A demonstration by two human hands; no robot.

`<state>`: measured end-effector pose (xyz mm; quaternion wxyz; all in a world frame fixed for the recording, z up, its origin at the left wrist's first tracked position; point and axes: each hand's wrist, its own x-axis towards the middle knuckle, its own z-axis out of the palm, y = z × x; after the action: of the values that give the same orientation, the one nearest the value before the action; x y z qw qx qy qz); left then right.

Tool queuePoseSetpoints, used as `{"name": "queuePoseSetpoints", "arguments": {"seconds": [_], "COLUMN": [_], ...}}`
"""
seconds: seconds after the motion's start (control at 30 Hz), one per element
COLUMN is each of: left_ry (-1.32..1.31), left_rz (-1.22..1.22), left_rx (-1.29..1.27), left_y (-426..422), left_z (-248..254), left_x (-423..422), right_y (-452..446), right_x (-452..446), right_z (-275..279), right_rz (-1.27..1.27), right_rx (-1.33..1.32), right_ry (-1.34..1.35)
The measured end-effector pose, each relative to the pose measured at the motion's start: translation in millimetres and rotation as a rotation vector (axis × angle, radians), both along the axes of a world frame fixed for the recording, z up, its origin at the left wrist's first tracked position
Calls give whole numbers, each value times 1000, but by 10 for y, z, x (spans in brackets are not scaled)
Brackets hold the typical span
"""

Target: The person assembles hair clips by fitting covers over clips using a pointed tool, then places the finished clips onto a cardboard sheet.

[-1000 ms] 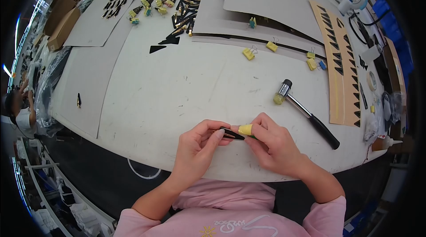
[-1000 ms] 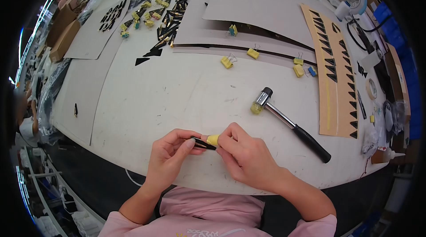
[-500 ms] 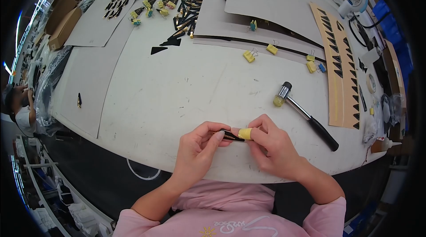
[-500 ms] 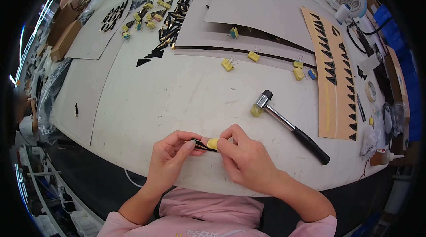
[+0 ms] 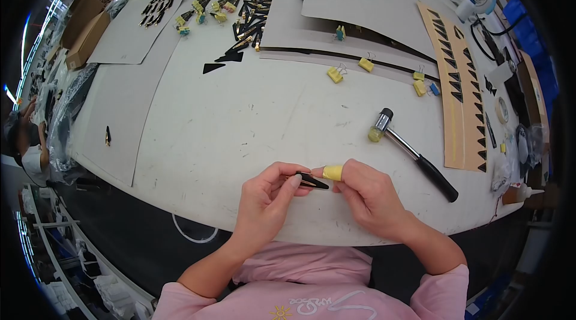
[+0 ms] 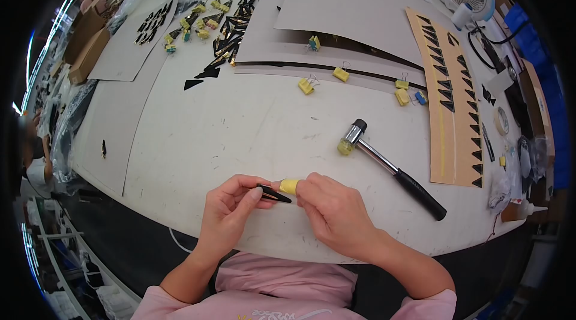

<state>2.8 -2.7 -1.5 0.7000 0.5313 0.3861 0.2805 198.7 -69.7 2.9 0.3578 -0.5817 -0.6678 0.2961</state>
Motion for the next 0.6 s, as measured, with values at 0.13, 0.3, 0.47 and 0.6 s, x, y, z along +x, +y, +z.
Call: {"name": "queuePoseSetpoints", "arguments": {"seconds": [0.13,0.3,0.47,0.6], "left_ry": [-25,-51,-37,20], "left_rz": [-4,3,5,2], "left_rx": [-6,0,0,16], "left_y": [4,-4,-5,-10], "left_z": [4,15,2,-10], "left_x": [7,19,20,10], "right_y": [-23,-7,26,12], "right_x": [-31,-11,29,45], "right_z": [80,42,76,112], "right_rz": [4,-6,19,61], "right_rx": [-52,-41,-43,-170], "right_ry": [-52,47,16,102]}}
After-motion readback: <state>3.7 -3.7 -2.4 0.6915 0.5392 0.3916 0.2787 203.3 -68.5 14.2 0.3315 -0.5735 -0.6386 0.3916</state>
